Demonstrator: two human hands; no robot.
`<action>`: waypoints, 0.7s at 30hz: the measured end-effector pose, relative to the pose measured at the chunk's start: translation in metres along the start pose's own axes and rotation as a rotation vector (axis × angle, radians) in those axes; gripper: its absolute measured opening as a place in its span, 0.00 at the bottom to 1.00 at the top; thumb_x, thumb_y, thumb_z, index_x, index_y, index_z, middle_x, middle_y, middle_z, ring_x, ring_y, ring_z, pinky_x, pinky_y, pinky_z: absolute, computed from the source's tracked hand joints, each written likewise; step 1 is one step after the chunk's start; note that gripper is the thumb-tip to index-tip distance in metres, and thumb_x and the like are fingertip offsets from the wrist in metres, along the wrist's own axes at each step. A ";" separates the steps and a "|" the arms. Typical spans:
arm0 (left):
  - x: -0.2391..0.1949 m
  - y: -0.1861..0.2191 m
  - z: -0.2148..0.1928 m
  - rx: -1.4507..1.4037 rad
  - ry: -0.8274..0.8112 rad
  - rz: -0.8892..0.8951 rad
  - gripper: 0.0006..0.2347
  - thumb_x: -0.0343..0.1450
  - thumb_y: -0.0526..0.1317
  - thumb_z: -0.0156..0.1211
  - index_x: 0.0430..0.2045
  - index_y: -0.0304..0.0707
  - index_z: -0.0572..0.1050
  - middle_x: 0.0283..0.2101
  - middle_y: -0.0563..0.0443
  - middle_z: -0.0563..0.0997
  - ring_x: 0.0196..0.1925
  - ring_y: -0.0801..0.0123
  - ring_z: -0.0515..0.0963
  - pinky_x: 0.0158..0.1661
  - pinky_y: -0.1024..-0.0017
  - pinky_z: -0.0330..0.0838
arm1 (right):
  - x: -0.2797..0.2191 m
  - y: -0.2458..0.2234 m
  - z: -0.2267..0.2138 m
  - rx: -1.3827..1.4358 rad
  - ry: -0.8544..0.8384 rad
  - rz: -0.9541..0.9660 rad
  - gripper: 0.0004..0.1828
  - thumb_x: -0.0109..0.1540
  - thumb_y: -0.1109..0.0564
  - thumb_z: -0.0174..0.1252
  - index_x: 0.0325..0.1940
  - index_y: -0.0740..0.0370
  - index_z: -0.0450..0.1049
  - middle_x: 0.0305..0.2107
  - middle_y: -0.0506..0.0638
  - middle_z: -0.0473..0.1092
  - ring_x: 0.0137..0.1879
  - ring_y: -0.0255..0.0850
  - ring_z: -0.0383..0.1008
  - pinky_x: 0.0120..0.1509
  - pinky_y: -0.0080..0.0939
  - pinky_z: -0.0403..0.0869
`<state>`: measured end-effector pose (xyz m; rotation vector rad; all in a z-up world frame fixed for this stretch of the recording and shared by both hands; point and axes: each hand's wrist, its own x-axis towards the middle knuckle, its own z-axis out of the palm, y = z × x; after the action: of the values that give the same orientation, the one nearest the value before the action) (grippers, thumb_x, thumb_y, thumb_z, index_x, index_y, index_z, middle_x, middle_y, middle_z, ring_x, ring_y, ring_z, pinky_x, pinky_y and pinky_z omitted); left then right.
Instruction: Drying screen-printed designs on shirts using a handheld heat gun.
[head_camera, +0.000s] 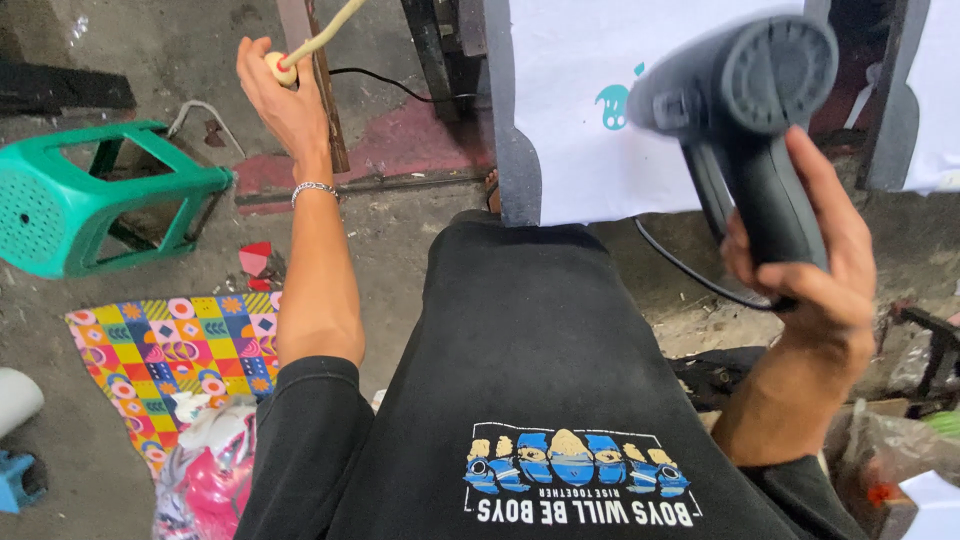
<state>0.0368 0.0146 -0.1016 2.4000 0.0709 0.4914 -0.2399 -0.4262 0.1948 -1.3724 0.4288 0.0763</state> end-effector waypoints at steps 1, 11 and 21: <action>-0.003 -0.003 0.001 -0.046 0.011 0.011 0.13 0.77 0.44 0.67 0.50 0.41 0.73 0.62 0.47 0.70 0.61 0.53 0.74 0.51 0.56 0.74 | -0.001 0.002 -0.012 0.002 -0.049 -0.002 0.58 0.48 0.61 0.49 0.85 0.61 0.44 0.28 0.62 0.57 0.22 0.41 0.57 0.28 0.35 0.59; -0.008 0.018 0.006 0.168 0.118 -0.085 0.17 0.78 0.54 0.56 0.53 0.47 0.66 0.53 0.50 0.72 0.44 0.58 0.84 0.36 0.60 0.81 | -0.004 -0.006 -0.020 -0.056 0.017 0.111 0.60 0.43 0.59 0.51 0.83 0.64 0.51 0.28 0.66 0.59 0.24 0.45 0.60 0.28 0.36 0.61; -0.006 0.029 0.002 0.086 0.031 -0.240 0.16 0.77 0.56 0.55 0.54 0.55 0.65 0.53 0.48 0.73 0.47 0.52 0.84 0.32 0.55 0.78 | 0.003 -0.007 -0.012 -0.166 0.098 0.180 0.61 0.41 0.63 0.45 0.84 0.67 0.50 0.43 0.67 0.61 0.42 0.50 0.67 0.38 0.43 0.70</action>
<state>0.0296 -0.0095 -0.0864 2.4256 0.3967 0.4202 -0.2380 -0.4396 0.1990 -1.5017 0.6401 0.1967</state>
